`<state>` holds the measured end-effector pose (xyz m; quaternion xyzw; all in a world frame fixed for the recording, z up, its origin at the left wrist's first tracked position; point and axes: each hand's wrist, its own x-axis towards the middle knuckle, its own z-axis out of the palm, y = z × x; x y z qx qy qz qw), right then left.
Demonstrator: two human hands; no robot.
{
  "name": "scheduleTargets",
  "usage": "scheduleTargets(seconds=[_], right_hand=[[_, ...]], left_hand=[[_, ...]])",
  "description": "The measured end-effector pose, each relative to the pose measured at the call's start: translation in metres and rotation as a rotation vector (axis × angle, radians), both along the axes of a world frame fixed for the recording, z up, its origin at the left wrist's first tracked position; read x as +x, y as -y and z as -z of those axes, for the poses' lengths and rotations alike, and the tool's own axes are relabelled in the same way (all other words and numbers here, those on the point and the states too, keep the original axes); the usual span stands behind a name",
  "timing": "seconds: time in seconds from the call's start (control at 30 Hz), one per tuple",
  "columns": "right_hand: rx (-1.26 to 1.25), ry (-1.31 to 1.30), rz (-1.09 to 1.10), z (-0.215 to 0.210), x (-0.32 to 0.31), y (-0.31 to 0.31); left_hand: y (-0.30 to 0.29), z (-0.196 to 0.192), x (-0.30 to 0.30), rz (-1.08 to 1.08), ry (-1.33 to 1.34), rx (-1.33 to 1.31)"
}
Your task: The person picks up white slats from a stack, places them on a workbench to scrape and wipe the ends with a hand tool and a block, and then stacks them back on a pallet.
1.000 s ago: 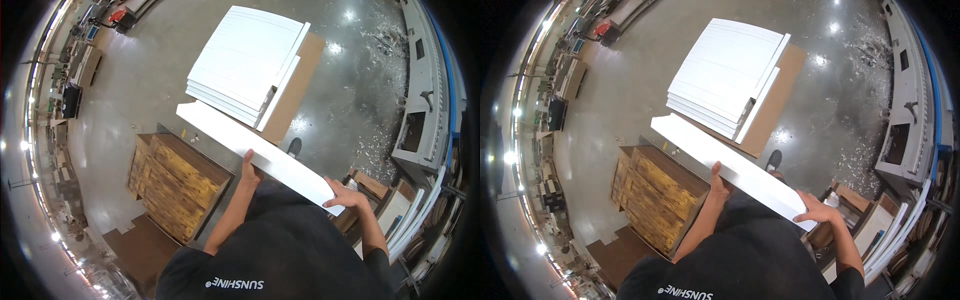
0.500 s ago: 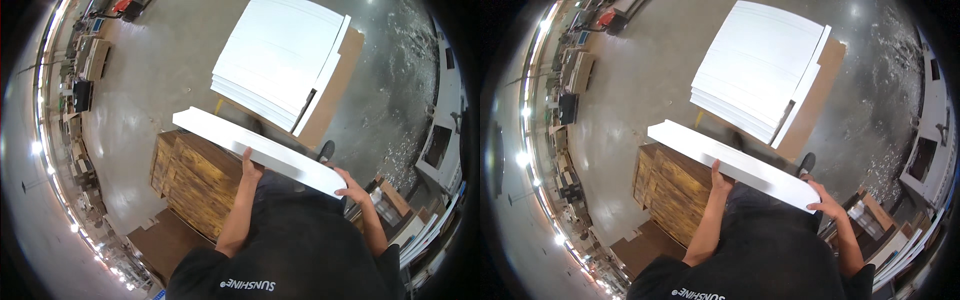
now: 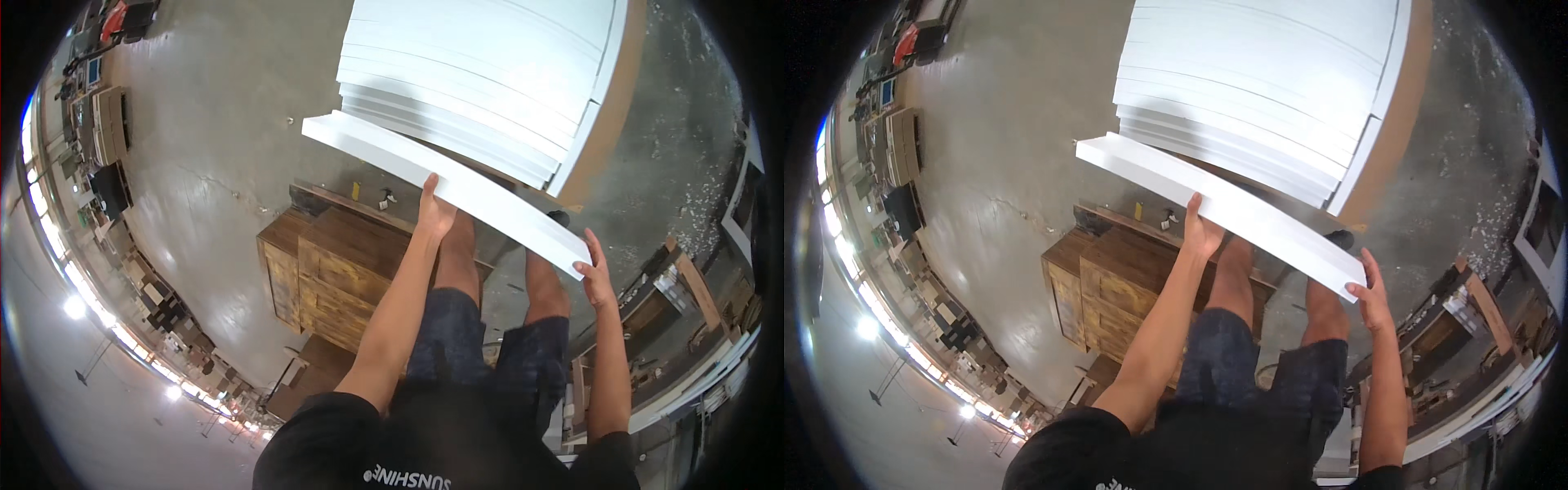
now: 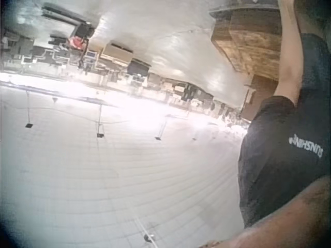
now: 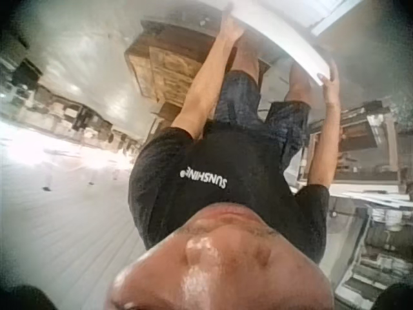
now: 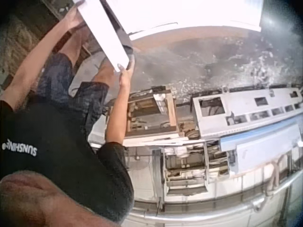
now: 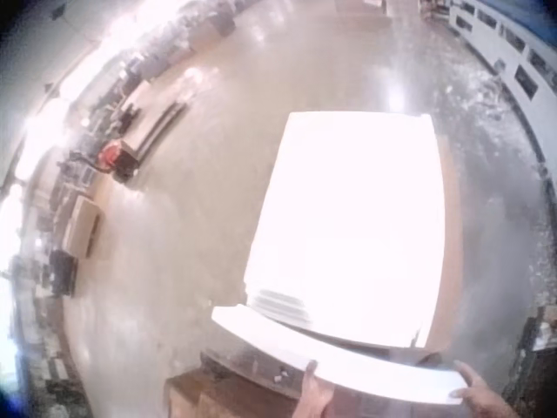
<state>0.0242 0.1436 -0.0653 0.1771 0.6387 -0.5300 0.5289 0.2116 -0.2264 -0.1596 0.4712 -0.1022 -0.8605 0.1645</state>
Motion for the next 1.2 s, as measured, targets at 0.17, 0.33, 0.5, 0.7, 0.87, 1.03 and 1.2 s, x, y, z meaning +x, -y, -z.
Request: scheduleTargets(seconds=[0.17, 0.33, 0.5, 0.7, 0.87, 1.03, 1.2], right_hand=[[-0.019, -0.028, 0.031, 0.108, -0.011, 0.041], [-0.045, -0.036, 0.06, 0.186, -0.028, 0.051], [-0.095, -0.004, 0.157, 0.223, -0.051, 0.067], [-0.169, 0.124, 0.45, 0.232, -0.036, 0.066], [-0.181, 0.389, 0.902, 0.24, -0.015, 0.089], [-0.32, 0.332, 1.065, 0.246, -0.028, 0.1], [-0.03, 0.167, 0.732, 0.244, -0.039, 0.1]], left_hand=[[0.05, 0.084, -0.033, 0.008, 0.059, -0.032], [0.072, 0.138, -0.06, 0.061, 0.093, -0.035], [0.093, 0.162, -0.065, 0.154, 0.229, -0.058], [0.095, 0.148, -0.093, 0.171, 0.375, -0.101], [0.1, 0.137, -0.108, 0.237, 0.19, -0.176], [0.101, 0.13, -0.113, 0.296, 0.323, -0.112], [0.151, 0.158, -0.036, 0.393, 0.196, -0.108]])
